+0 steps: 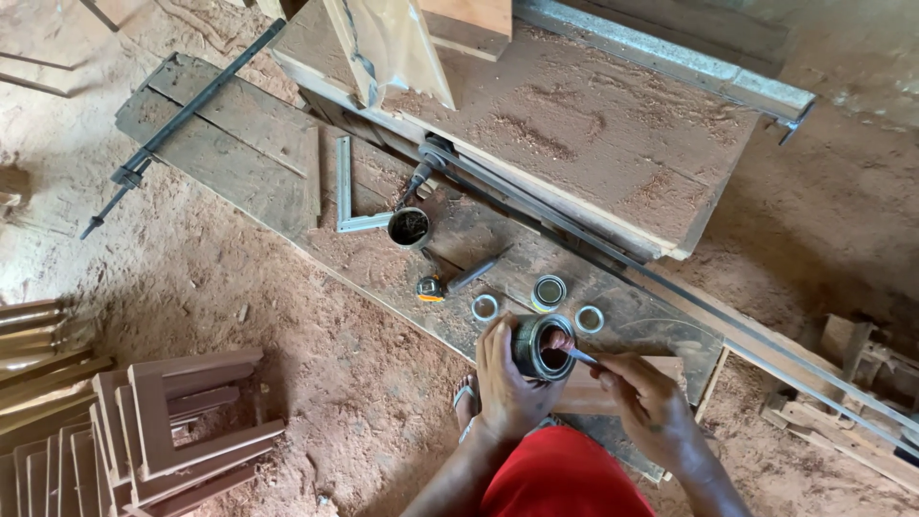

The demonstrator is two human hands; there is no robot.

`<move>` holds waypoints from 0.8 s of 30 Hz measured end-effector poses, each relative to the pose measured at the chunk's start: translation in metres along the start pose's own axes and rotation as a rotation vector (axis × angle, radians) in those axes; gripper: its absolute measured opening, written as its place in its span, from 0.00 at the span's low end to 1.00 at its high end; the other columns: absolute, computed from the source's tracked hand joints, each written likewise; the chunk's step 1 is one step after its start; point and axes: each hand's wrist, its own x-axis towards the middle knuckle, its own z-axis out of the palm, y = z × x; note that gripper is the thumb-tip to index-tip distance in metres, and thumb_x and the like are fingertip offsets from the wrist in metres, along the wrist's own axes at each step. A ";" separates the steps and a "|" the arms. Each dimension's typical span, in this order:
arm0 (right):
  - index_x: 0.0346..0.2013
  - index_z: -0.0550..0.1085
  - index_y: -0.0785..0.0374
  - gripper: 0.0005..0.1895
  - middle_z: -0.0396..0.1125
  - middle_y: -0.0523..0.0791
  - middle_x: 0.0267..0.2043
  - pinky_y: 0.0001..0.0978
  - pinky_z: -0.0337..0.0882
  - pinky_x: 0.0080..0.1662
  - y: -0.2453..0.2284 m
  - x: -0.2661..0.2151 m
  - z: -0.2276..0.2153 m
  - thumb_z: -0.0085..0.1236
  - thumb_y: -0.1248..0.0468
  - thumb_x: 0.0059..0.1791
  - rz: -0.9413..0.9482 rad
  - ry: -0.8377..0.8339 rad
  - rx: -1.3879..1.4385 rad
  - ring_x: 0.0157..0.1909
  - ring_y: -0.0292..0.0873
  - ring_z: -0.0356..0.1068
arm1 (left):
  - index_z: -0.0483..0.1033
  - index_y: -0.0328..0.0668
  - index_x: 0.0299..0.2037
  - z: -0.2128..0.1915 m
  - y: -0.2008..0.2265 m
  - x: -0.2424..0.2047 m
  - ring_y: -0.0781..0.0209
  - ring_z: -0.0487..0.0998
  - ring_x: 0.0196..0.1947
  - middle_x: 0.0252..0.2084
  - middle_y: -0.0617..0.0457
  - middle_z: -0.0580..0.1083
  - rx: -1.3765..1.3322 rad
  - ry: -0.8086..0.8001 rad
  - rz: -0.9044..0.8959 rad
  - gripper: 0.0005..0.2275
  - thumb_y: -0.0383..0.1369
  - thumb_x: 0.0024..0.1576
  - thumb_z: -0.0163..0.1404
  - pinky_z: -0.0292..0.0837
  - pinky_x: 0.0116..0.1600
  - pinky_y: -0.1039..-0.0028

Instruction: Applying paint or stain to a wooden board using a brush.

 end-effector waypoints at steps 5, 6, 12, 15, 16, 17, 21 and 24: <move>0.58 0.71 0.64 0.21 0.69 0.40 0.23 0.23 0.52 0.17 -0.007 0.005 -0.003 0.54 0.70 0.49 0.048 -0.033 0.058 0.16 0.31 0.57 | 0.51 0.26 0.67 0.002 0.001 -0.002 0.40 0.73 0.52 0.56 0.32 0.68 -0.121 -0.027 -0.107 0.43 0.33 0.46 0.69 0.69 0.59 0.54; 0.58 0.71 0.64 0.21 0.69 0.40 0.23 0.23 0.52 0.17 -0.004 0.005 -0.004 0.54 0.70 0.49 0.048 -0.034 0.058 0.16 0.31 0.57 | 0.51 0.26 0.67 0.002 -0.001 -0.003 0.40 0.73 0.52 0.56 0.32 0.68 -0.122 -0.027 -0.108 0.43 0.33 0.46 0.69 0.69 0.59 0.54; 0.45 0.77 0.64 0.11 0.70 0.42 0.29 0.20 0.57 0.20 0.020 0.000 -0.007 0.52 0.70 0.50 -0.097 -0.076 0.003 0.20 0.31 0.59 | 0.60 0.28 0.63 0.013 -0.014 -0.014 0.42 0.72 0.55 0.56 0.36 0.67 -0.291 -0.103 -0.212 0.38 0.33 0.44 0.69 0.72 0.58 0.57; 0.48 0.79 0.65 0.15 0.76 0.47 0.27 0.21 0.52 0.13 0.024 -0.005 -0.007 0.55 0.72 0.48 0.126 -0.082 -0.179 0.12 0.32 0.56 | 0.65 0.30 0.57 0.017 -0.015 -0.017 0.45 0.73 0.50 0.52 0.39 0.68 -0.479 -0.136 -0.311 0.31 0.30 0.43 0.66 0.74 0.55 0.61; 0.57 0.74 0.61 0.21 0.79 0.47 0.31 0.22 0.53 0.11 0.022 -0.004 -0.007 0.54 0.65 0.49 0.286 -0.139 -0.229 0.10 0.32 0.57 | 0.68 0.32 0.56 0.020 -0.018 -0.022 0.46 0.74 0.49 0.50 0.41 0.71 -0.476 -0.167 -0.330 0.31 0.29 0.40 0.66 0.74 0.55 0.62; 0.65 0.68 0.57 0.28 0.82 0.47 0.36 0.22 0.54 0.09 0.017 -0.002 -0.008 0.53 0.57 0.49 0.448 -0.196 -0.279 0.08 0.32 0.59 | 0.70 0.35 0.54 0.021 -0.021 -0.026 0.47 0.75 0.48 0.49 0.44 0.74 -0.474 -0.197 -0.351 0.31 0.28 0.38 0.67 0.74 0.54 0.62; 0.64 0.70 0.55 0.29 0.79 0.47 0.52 0.27 0.74 0.23 -0.004 0.008 0.000 0.57 0.62 0.46 0.620 -0.239 -0.179 0.20 0.38 0.73 | 0.70 0.34 0.55 0.032 -0.041 -0.052 0.46 0.76 0.47 0.49 0.43 0.75 -0.466 -0.239 -0.370 0.33 0.35 0.37 0.68 0.71 0.56 0.61; 0.60 0.72 0.61 0.26 0.77 0.45 0.44 0.27 0.71 0.27 0.036 -0.015 0.005 0.58 0.61 0.47 0.526 -0.236 -0.168 0.29 0.38 0.74 | 0.73 0.43 0.58 0.052 -0.065 -0.086 0.49 0.74 0.50 0.51 0.47 0.76 -0.355 -0.310 -0.475 0.35 0.38 0.36 0.69 0.67 0.58 0.60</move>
